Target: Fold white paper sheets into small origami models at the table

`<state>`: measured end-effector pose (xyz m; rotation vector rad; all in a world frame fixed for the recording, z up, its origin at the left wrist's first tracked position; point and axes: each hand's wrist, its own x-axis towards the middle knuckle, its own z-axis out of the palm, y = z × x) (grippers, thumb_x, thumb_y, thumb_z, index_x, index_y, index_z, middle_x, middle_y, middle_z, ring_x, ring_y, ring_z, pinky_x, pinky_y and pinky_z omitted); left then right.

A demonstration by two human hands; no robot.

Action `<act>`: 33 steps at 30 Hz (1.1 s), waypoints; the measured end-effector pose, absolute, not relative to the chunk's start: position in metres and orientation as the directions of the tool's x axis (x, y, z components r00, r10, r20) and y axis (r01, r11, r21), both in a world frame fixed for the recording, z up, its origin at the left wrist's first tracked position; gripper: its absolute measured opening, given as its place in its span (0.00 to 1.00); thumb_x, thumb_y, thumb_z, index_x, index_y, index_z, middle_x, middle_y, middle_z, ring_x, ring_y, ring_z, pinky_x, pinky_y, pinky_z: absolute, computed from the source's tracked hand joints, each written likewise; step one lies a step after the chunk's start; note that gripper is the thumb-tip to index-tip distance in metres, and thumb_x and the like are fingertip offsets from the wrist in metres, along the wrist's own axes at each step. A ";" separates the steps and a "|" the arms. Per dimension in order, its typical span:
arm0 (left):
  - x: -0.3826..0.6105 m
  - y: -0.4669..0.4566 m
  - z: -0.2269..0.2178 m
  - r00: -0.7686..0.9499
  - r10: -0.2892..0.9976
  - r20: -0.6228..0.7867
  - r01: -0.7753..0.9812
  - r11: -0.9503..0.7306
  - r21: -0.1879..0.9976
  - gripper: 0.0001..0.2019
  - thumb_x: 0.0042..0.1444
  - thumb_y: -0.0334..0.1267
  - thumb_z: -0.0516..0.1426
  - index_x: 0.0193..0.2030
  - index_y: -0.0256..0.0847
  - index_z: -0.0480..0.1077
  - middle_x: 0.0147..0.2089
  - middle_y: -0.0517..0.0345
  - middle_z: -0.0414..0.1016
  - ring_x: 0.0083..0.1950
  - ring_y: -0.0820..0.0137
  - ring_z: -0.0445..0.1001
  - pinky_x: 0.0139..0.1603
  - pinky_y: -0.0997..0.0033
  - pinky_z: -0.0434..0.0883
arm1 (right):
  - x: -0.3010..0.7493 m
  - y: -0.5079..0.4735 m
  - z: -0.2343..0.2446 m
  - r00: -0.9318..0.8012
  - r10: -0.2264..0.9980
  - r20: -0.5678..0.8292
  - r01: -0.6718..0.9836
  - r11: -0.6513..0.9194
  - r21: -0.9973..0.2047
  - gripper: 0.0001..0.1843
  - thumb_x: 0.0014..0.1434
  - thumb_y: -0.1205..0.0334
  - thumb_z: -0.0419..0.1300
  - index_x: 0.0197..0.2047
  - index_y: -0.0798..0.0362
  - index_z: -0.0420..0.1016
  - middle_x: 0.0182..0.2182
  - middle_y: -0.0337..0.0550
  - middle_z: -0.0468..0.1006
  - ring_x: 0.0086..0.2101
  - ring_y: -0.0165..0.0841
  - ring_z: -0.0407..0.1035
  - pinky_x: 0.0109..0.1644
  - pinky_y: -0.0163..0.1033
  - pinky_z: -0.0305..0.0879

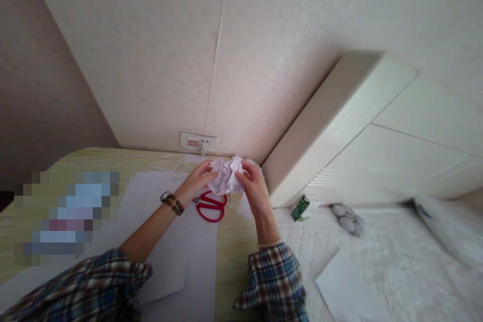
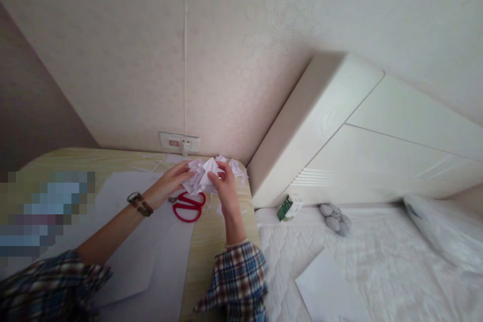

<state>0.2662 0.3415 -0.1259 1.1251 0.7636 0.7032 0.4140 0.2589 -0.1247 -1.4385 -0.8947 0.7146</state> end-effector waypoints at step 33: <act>0.222 0.368 -0.130 0.381 0.886 -0.263 -0.044 0.302 0.952 0.23 0.33 0.43 0.69 0.37 0.36 0.74 0.30 0.57 0.79 0.30 0.67 0.75 0.28 0.74 0.69 | 0.469 0.342 -0.141 0.469 0.855 -0.222 0.585 -0.489 -0.647 0.17 0.62 0.58 0.57 0.53 0.55 0.68 0.50 0.47 0.72 0.46 0.37 0.70 0.48 0.49 0.70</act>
